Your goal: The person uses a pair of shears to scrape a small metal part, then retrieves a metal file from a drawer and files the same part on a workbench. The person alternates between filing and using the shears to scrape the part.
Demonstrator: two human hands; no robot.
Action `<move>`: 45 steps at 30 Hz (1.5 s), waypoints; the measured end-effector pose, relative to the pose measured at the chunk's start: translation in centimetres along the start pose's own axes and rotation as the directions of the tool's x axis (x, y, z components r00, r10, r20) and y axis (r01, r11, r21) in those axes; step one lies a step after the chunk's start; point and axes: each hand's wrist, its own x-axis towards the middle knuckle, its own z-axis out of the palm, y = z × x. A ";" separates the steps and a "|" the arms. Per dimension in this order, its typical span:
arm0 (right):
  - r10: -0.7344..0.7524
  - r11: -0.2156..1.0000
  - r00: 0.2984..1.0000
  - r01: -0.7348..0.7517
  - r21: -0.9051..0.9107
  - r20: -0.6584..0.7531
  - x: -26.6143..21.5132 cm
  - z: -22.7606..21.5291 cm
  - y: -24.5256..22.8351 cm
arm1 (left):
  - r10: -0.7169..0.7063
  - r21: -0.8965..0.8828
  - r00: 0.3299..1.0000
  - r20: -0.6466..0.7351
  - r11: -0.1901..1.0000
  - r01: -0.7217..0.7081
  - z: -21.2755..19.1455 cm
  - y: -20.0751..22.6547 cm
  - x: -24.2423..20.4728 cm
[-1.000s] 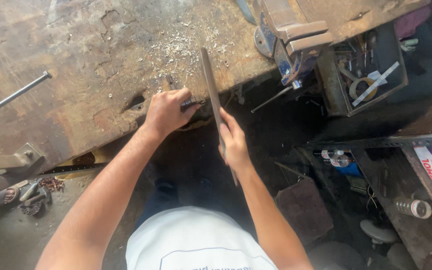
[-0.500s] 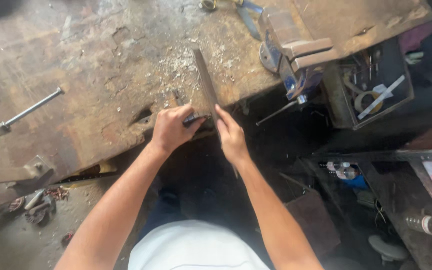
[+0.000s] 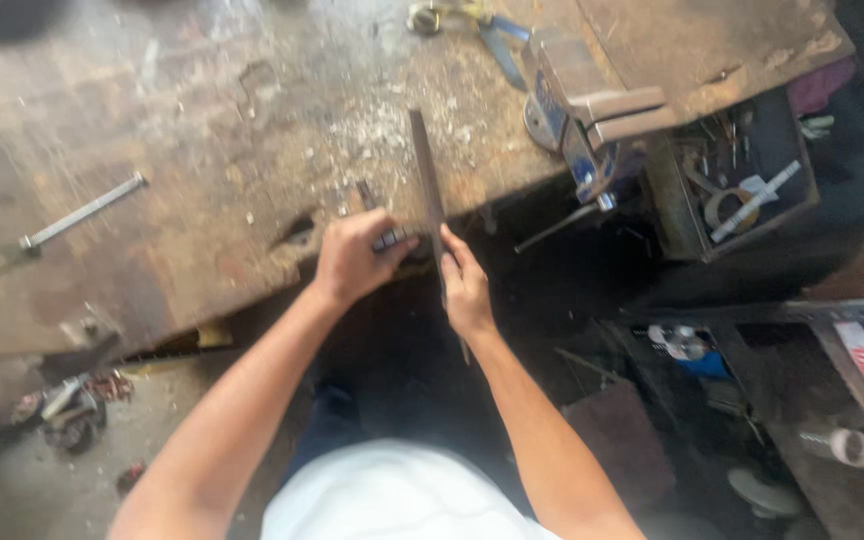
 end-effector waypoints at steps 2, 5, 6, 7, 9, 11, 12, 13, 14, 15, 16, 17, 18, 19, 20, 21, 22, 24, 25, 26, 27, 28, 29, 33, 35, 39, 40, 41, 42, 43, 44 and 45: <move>0.239 0.953 0.970 -0.242 0.182 0.040 -2.0 -1.3 -1.6 | -0.001 0.003 0.998 0.055 1.000 0.001 -0.2 0.6 -0.6; 0.460 0.818 0.881 -0.469 0.333 0.111 -2.8 -3.2 -9.1 | 0.083 0.156 0.977 0.195 0.981 -0.115 -1.1 0.0 1.8; 0.529 0.763 0.836 -0.543 0.350 0.144 -4.4 -4.0 -11.8 | 0.092 0.220 0.962 0.257 0.964 -0.151 -1.2 0.2 1.2; 0.579 0.730 0.800 -0.595 0.337 0.157 -7.1 -4.8 -14.7 | 0.056 0.197 0.962 0.267 0.974 -0.111 -1.2 0.7 0.0; 0.589 0.723 0.792 -0.605 0.334 0.161 -8.6 -5.4 -18.5 | 0.038 0.161 0.967 0.251 0.984 -0.081 -0.9 0.7 1.4; 0.538 0.764 0.827 -0.560 0.320 0.163 -9.2 -3.8 -18.6 | 0.035 0.229 0.973 0.227 0.969 -0.088 -0.9 0.3 1.2; 0.503 0.804 0.856 -0.515 0.298 0.123 -8.7 -2.6 -17.1 | 0.043 0.244 0.974 0.222 0.965 -0.098 -0.4 -0.1 1.2; 0.465 0.840 0.882 -0.469 0.273 0.084 -8.0 -1.3 -15.1 | 0.066 0.214 0.980 0.187 0.971 -0.107 -0.2 -1.0 1.4; 0.507 0.796 0.859 -0.500 0.341 0.076 -6.2 -0.3 -12.0 | 0.074 0.178 0.986 0.152 0.979 -0.101 0.1 -1.3 0.7; 0.439 0.791 0.894 -0.431 0.433 0.088 -4.2 0.4 -8.7 | 0.080 0.143 0.990 0.115 0.985 -0.096 0.4 -1.3 -0.4; 0.368 0.837 0.928 -0.357 0.414 0.055 -2.2 1.2 -5.3 | 0.040 0.112 0.995 0.092 0.992 -0.050 0.4 -1.2 -1.3; 0.329 0.906 0.944 -0.321 0.277 0.020 -0.9 1.7 -2.5 | -0.002 0.080 0.998 0.070 0.997 -0.004 0.3 -0.9 -2.0; -0.139 0.988 0.989 0.142 0.061 -0.057 1.7 2.2 -0.3 | -0.013 0.065 0.999 0.035 0.998 0.011 -0.4 -1.1 -0.9; -0.575 0.810 0.818 0.568 -0.146 -0.007 4.4 2.6 0.1 | -0.025 -0.002 1.000 0.000 1.000 0.025 -1.2 -0.8 0.0; -0.608 0.784 0.794 0.600 -0.158 0.002 4.9 1.7 0.2 | -0.058 -0.089 0.998 -0.024 0.995 0.055 -1.4 0.2 -0.1; -0.639 0.757 0.769 0.632 -0.168 0.014 4.8 0.9 0.3 | -0.092 -0.176 0.995 -0.044 0.981 0.083 -1.5 0.9 0.2; -0.405 0.913 0.914 0.405 -0.052 -0.005 3.2 -0.2 -0.9 | -0.062 -0.137 0.998 -0.024 0.989 0.058 -1.6 1.6 0.0; 0.421 0.843 0.900 -0.435 0.317 0.118 -0.5 -2.1 -6.0 | -0.001 -0.062 1.000 0.029 0.998 0.003 -2.0 2.1 0.5; 0.457 0.824 0.883 -0.467 0.320 0.110 -2.8 -3.1 -9.4 | 0.051 0.029 0.995 0.086 0.998 -0.053 -2.0 2.0 1.0; 0.494 0.801 0.860 -0.506 0.319 0.124 -5.1 -3.8 -12.9 | 0.079 0.128 0.987 0.143 0.987 -0.097 -2.2 2.0 0.8; 0.454 0.818 0.880 -0.473 0.326 0.137 -7.3 -4.6 -16.3 | 0.099 0.221 0.974 0.204 0.965 -0.144 -2.5 2.0 0.3; 0.479 0.846 0.867 -0.498 0.193 0.136 -8.5 -4.7 -18.8 | 0.103 0.217 0.974 0.202 0.965 -0.147 -2.2 1.4 1.4; 0.504 0.856 0.854 -0.514 0.056 0.129 -8.5 -4.4 -20.1 | 0.107 0.212 0.974 0.200 0.966 -0.150 -1.8 0.8 2.2; 0.325 0.920 0.946 -0.314 0.234 -0.007 -4.3 0.2 -13.8 | 0.081 0.243 0.972 0.218 0.961 -0.135 -0.1 -0.6 0.9; -0.090 0.996 0.990 0.086 -0.039 -0.105 -0.2 2.4 -7.8 | 0.021 0.223 0.992 0.126 0.974 -0.049 -0.6 0.1 -1.4; -0.181 0.970 0.983 0.172 -0.173 -0.039 6.0 1.5 -1.5 | 0.077 -0.082 0.989 -0.124 0.993 -0.087 -1.8 1.6 1.6; -0.265 0.946 0.964 0.265 -0.186 0.026 4.1 0.9 -1.6 | 0.001 -0.073 0.999 -0.043 0.997 -0.004 -2.0 2.1 0.9; -0.041 0.999 0.999 0.041 -0.024 0.004 1.7 0.2 -1.3 | -0.076 -0.059 0.996 0.038 0.995 0.078 -2.1 2.2 0.5; 0.180 0.973 0.983 -0.181 0.145 0.018 0.1 -0.4 -2.8 | -0.142 -0.033 0.983 0.117 0.989 0.147 -2.3 1.7 0.7; 0.387 0.870 0.919 -0.391 0.302 0.075 -1.6 -1.1 -5.3 | -0.062 0.061 0.986 0.154 0.997 0.054 -2.3 1.1 1.0; 0.426 0.842 0.898 -0.438 0.315 0.112 -4.3 -2.3 -8.5 | -0.006 0.147 0.979 0.204 0.989 -0.025 -2.1 0.9 0.4; 0.464 0.811 0.874 -0.486 0.326 0.148 -6.9 -3.4 -12.0 | 0.046 0.226 0.964 0.261 0.968 -0.107 -1.8 0.8 -0.2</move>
